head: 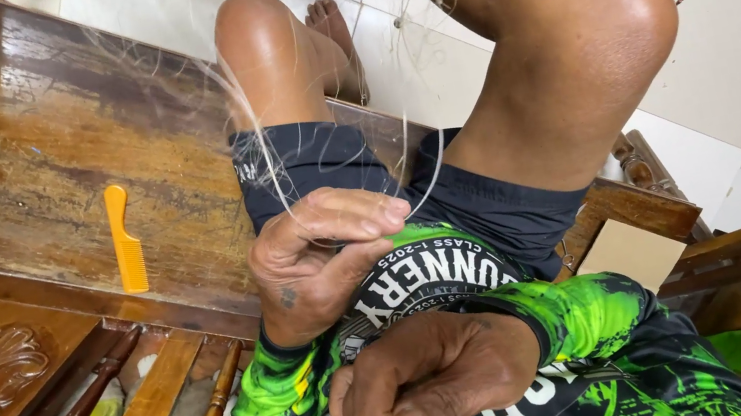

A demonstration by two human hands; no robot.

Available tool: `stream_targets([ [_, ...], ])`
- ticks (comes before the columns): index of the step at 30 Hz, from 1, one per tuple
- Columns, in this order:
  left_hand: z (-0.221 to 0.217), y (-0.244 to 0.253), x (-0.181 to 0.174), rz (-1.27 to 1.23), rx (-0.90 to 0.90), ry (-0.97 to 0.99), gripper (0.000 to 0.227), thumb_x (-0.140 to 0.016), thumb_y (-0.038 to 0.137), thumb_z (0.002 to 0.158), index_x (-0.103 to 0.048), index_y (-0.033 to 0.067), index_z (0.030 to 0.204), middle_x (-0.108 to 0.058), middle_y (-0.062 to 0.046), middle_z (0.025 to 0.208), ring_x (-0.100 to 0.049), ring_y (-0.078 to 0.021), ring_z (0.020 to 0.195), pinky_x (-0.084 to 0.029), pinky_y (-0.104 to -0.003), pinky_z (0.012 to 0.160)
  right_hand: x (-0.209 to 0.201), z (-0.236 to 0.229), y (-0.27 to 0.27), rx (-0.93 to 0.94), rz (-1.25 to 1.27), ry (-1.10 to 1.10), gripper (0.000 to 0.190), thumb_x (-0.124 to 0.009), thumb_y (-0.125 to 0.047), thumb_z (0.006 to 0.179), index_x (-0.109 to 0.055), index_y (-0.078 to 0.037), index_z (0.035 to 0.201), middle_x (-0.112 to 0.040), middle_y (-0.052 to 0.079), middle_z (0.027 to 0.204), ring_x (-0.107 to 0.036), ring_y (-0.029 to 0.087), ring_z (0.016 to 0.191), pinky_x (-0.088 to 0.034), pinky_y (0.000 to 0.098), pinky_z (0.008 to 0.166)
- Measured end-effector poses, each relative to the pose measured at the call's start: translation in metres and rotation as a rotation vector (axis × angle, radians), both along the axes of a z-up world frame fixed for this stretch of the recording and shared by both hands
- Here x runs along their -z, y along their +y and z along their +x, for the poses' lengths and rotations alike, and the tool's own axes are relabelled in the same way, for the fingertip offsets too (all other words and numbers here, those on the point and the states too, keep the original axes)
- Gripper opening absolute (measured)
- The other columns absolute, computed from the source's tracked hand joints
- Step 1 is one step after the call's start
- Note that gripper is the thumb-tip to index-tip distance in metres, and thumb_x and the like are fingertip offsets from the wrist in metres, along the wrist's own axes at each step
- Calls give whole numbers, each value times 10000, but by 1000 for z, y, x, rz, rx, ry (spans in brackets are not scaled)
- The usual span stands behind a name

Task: Assembling or repairing a fishing net by tying knots in thin fishing line using a net needle.

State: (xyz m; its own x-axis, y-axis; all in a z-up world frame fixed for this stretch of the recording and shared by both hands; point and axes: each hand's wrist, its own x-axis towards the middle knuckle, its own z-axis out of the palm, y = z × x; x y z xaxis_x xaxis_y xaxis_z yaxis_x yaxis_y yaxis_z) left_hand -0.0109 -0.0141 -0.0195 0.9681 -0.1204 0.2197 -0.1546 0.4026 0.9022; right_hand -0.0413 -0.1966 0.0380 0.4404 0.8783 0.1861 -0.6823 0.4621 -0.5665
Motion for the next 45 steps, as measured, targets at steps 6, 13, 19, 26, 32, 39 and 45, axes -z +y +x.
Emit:
stream_targets([
  [6,1,2,9,-73,-75,39,117,-811,124,1213,-725,48,1237,-869,-211,1157,-918,-420,1164,-832,-560,1130,-32,17,-12,168,-127,-520,152,-657,-211,1361,-744,-86,1352,-594,51,1005,-574,317,922,-578,554,1073],
  [13,1,11,3,-95,-78,62,138,-749,187,1259,-684,66,1240,-864,-204,1124,-911,-421,1111,-820,-559,1073,-54,38,-47,739,-935,-1731,153,-993,-200,1182,-881,-100,1150,-713,14,867,-549,215,698,-416,470,833],
  [19,-2,10,-4,-65,-75,131,147,-711,224,1287,-682,84,1253,-872,-239,1187,-884,-344,1127,-754,-463,1107,-31,66,-44,890,-1246,-1860,190,-713,-38,1292,-865,-88,1394,-842,73,1155,-628,279,890,-436,512,951],
  [26,1,9,-10,-43,-110,184,198,-703,230,1276,-682,55,1185,-861,-187,1083,-889,-318,1053,-773,-450,1063,-15,64,-44,950,-1181,-1715,216,-703,-17,1289,-827,-30,1466,-871,115,1187,-628,312,882,-408,515,861],
  [32,-3,7,-13,13,-102,181,245,-683,277,1289,-702,65,1167,-887,-169,1084,-904,-299,1058,-767,-441,1100,-1,68,-32,989,-1150,-1693,226,-593,-72,1297,-800,-23,1372,-895,133,1191,-668,318,855,-417,505,802],
  [39,-5,1,-12,-209,-34,288,252,-663,259,1291,-618,30,1194,-859,-276,988,-876,-379,940,-733,-467,1025,7,66,-27,1034,-969,-1385,44,-764,-65,1212,-764,-21,1205,-881,99,1098,-834,282,890,-493,481,824],
  [45,-13,-2,7,-114,-75,293,206,-720,233,1265,-693,46,1183,-783,-152,1025,-831,-272,928,-713,-398,922,22,50,-26,1031,-942,-1251,189,-793,-154,1230,-656,-68,1328,-647,156,1183,-682,281,973,-619,435,870],
])
